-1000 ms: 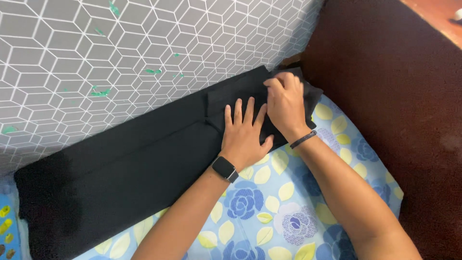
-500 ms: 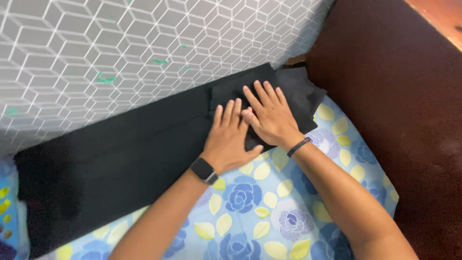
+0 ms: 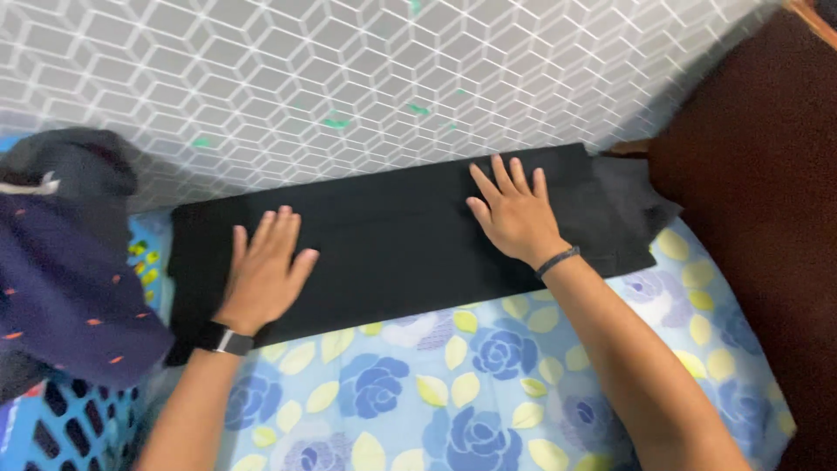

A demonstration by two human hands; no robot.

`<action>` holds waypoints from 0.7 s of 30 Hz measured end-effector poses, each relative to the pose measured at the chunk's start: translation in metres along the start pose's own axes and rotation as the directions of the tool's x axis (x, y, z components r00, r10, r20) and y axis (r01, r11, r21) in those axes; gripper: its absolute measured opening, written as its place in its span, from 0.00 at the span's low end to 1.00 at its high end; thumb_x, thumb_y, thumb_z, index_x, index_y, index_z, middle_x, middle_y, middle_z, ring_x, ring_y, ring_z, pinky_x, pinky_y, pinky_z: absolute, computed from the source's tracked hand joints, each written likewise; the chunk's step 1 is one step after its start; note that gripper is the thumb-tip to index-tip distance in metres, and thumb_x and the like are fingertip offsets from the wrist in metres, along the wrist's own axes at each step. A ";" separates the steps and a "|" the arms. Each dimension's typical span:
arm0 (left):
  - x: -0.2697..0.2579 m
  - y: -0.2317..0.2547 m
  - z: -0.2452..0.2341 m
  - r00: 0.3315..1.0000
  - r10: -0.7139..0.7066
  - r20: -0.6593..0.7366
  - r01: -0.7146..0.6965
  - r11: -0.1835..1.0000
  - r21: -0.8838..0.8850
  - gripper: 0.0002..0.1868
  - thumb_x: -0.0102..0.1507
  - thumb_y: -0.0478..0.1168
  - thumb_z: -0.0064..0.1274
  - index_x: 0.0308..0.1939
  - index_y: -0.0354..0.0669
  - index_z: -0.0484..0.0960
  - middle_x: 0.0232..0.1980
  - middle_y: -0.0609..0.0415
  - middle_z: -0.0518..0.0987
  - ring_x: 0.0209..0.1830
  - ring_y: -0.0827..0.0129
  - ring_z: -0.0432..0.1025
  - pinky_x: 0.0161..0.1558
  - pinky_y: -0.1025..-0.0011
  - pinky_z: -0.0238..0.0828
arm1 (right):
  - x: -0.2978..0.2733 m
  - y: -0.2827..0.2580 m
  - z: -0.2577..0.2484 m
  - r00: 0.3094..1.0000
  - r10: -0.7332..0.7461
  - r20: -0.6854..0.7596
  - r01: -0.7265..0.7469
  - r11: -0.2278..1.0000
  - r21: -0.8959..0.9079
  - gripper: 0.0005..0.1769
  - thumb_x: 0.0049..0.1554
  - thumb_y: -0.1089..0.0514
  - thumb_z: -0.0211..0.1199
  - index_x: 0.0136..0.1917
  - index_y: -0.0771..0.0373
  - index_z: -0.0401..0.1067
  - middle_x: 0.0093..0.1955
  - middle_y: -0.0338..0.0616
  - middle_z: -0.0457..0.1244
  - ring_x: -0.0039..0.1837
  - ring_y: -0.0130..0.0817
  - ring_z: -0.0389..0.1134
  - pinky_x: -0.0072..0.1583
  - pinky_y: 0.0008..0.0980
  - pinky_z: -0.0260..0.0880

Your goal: Folding a black polo shirt on a bed and organizing it into a wardrobe

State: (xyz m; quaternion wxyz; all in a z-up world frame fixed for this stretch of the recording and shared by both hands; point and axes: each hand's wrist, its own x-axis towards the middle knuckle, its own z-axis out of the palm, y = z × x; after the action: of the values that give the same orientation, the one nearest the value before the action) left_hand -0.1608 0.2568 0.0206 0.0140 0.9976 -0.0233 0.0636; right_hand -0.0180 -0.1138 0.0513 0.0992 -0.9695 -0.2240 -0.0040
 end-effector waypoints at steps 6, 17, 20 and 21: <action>-0.029 -0.078 0.031 0.925 -0.317 -0.210 0.343 0.934 0.102 0.31 0.74 0.51 0.36 0.78 0.40 0.67 0.80 0.37 0.62 0.77 0.42 0.57 0.72 0.39 0.48 | -0.001 -0.011 0.001 0.997 0.071 0.020 -0.070 0.996 -0.056 0.37 0.67 0.35 0.41 0.85 0.44 0.47 0.85 0.54 0.45 0.86 0.52 0.41 0.80 0.64 0.30; -0.016 -0.087 0.065 0.799 -0.479 -0.364 0.600 0.671 0.436 0.24 0.76 0.52 0.43 0.53 0.30 0.81 0.48 0.30 0.81 0.43 0.49 0.81 0.27 0.66 0.81 | 0.010 -0.107 0.039 0.769 -0.329 -0.548 0.506 0.838 0.207 0.06 0.56 0.59 0.65 0.48 0.52 0.79 0.46 0.40 0.68 0.50 0.45 0.72 0.52 0.38 0.71; -0.015 -0.090 0.069 0.813 -0.440 -0.382 0.562 0.765 0.314 0.21 0.74 0.47 0.45 0.55 0.27 0.74 0.49 0.24 0.75 0.44 0.42 0.78 0.37 0.60 0.81 | 0.009 -0.171 0.033 0.906 -0.273 -0.324 0.421 0.659 0.623 0.09 0.58 0.60 0.64 0.53 0.59 0.77 0.44 0.53 0.72 0.44 0.50 0.75 0.42 0.38 0.77; -0.014 -0.090 0.072 0.794 -0.444 -0.415 0.584 0.745 0.322 0.21 0.71 0.49 0.51 0.55 0.31 0.74 0.49 0.29 0.76 0.44 0.45 0.77 0.42 0.61 0.78 | 0.012 -0.189 0.040 0.960 -0.248 -0.131 0.240 0.487 0.840 0.13 0.59 0.60 0.62 0.58 0.64 0.74 0.49 0.61 0.70 0.48 0.53 0.76 0.44 0.41 0.79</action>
State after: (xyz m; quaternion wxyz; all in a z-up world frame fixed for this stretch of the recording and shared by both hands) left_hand -0.1610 0.3449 -0.0553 -0.1878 0.9181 0.2733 0.2171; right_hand -0.0916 0.0657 0.0484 0.5557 -0.7559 -0.3327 0.0951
